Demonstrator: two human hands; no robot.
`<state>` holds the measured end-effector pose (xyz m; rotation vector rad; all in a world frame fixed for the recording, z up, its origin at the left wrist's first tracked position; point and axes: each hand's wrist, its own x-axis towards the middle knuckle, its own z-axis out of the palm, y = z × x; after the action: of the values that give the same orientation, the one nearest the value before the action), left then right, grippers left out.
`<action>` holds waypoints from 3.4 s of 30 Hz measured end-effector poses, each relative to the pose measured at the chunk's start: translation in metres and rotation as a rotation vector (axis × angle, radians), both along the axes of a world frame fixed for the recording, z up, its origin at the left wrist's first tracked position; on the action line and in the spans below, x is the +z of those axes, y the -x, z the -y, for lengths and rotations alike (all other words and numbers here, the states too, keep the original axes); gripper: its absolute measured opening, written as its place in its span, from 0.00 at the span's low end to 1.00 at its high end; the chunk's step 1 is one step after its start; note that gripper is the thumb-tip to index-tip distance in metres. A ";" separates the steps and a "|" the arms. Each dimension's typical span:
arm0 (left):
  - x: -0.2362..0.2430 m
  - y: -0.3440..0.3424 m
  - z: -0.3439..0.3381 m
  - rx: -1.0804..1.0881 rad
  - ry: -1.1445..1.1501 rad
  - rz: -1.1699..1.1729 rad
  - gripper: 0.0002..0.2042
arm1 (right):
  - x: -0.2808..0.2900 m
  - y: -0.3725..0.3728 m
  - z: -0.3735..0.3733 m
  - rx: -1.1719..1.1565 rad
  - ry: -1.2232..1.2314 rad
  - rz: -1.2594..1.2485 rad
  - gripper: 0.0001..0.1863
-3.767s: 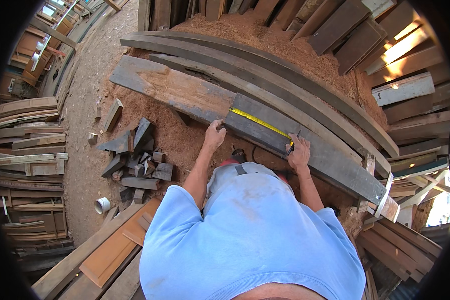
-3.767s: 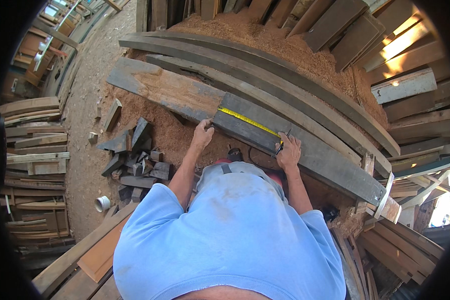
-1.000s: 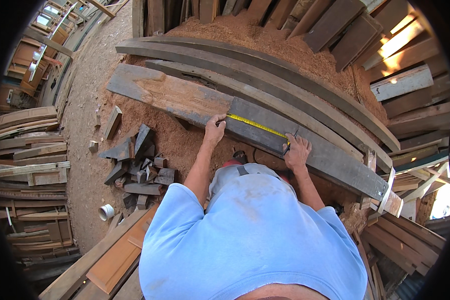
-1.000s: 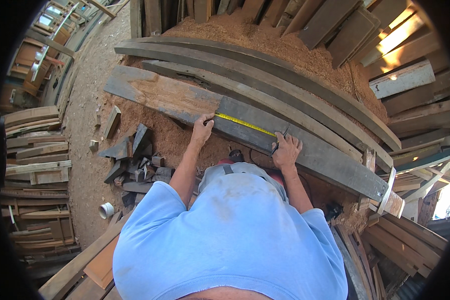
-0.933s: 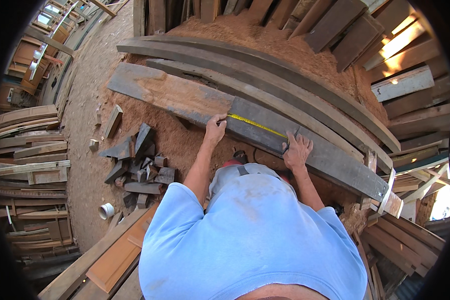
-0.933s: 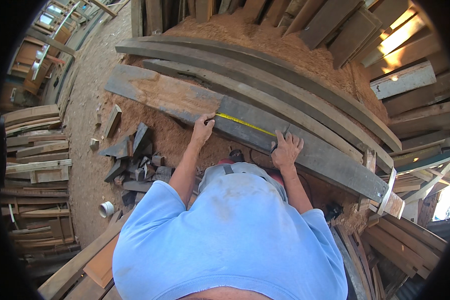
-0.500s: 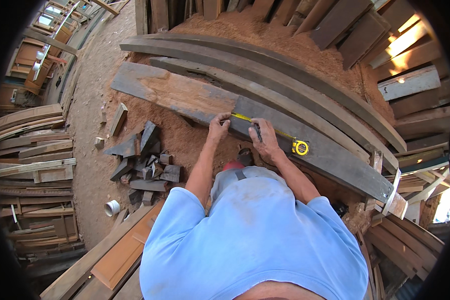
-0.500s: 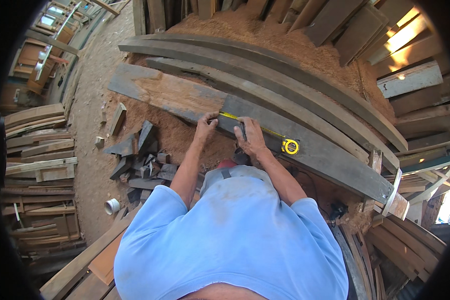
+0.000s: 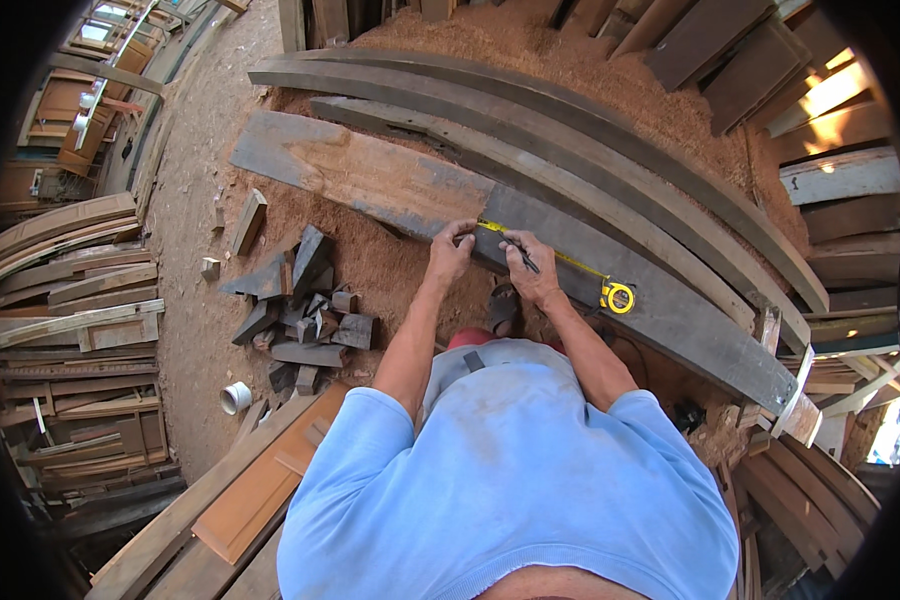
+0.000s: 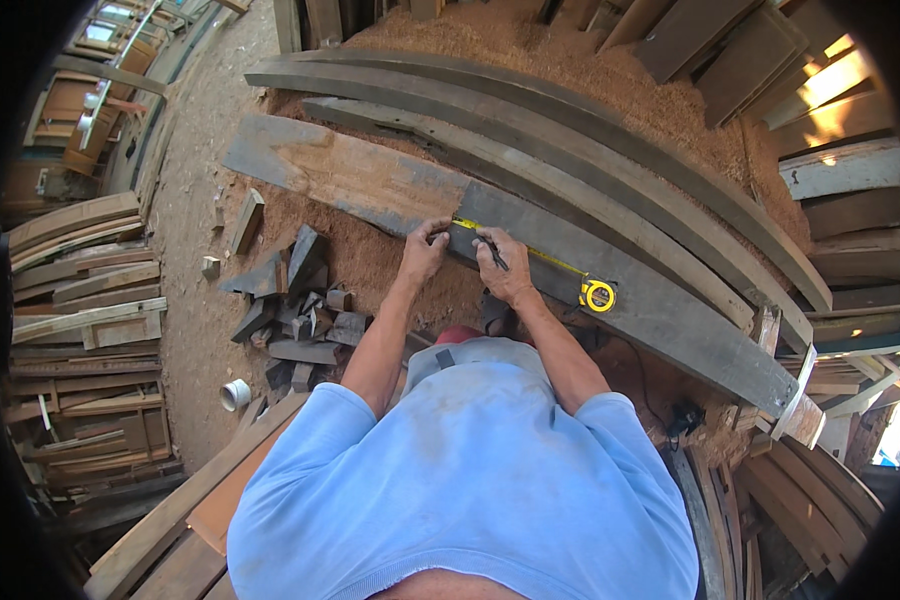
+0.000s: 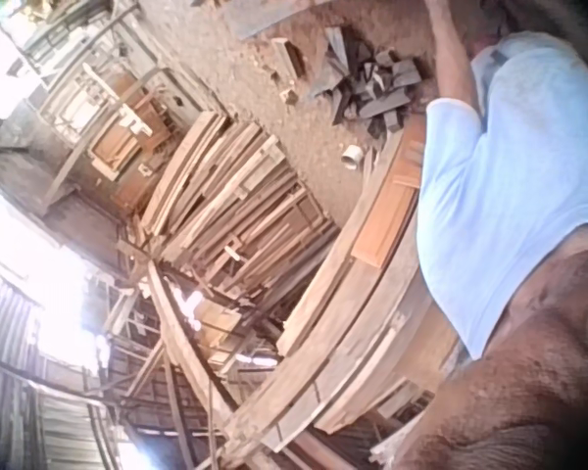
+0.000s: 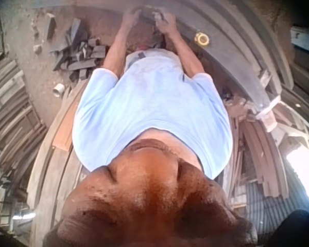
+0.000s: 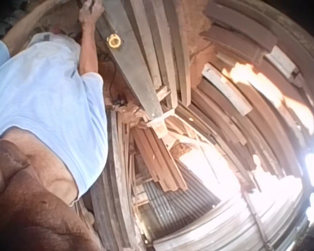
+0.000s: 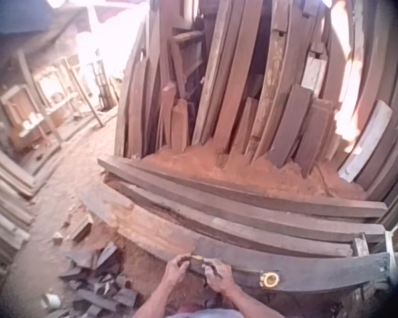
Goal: The person uses a circular saw to cut a piece of wood, then uses a tape measure and a pen to mark lines on another piece of lumber.
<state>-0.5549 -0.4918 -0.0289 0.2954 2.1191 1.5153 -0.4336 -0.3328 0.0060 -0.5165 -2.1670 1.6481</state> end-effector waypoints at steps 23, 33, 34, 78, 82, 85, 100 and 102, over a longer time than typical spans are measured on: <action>0.014 0.000 -0.002 -0.022 -0.025 0.085 0.17 | 0.019 -0.022 -0.031 -0.028 -0.425 0.074 0.20; -0.009 0.007 0.002 -0.049 0.012 -0.010 0.18 | 0.048 -0.135 -0.087 0.099 -0.815 0.677 0.31; -0.007 0.003 -0.001 -0.031 0.024 -0.023 0.18 | 0.048 -0.137 -0.090 0.108 -0.781 0.692 0.31; 0.057 -0.132 -0.161 -1.424 0.657 -0.897 0.67 | -0.046 -0.517 -0.284 -1.698 0.677 0.300 0.37; 0.057 -0.133 -0.172 -1.490 0.713 -0.870 0.68 | -0.092 -0.545 -0.289 -1.674 0.828 0.088 0.35; 0.059 -0.129 -0.169 -1.531 0.843 -0.877 0.68 | -0.107 -0.543 -0.280 -1.496 0.944 -0.102 0.46; 0.073 -0.108 -0.180 -1.572 0.661 -0.831 0.68 | -0.057 -0.527 -0.264 -1.667 0.878 -0.231 0.33; 0.074 -0.087 -0.187 -1.668 0.608 -0.730 0.70 | -0.040 -0.530 -0.246 -1.734 0.810 -0.060 0.32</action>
<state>-0.4683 -0.3052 0.0453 1.8981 1.5579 -0.2582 0.0967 -0.0871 -0.0343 -1.7531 -0.2416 1.1402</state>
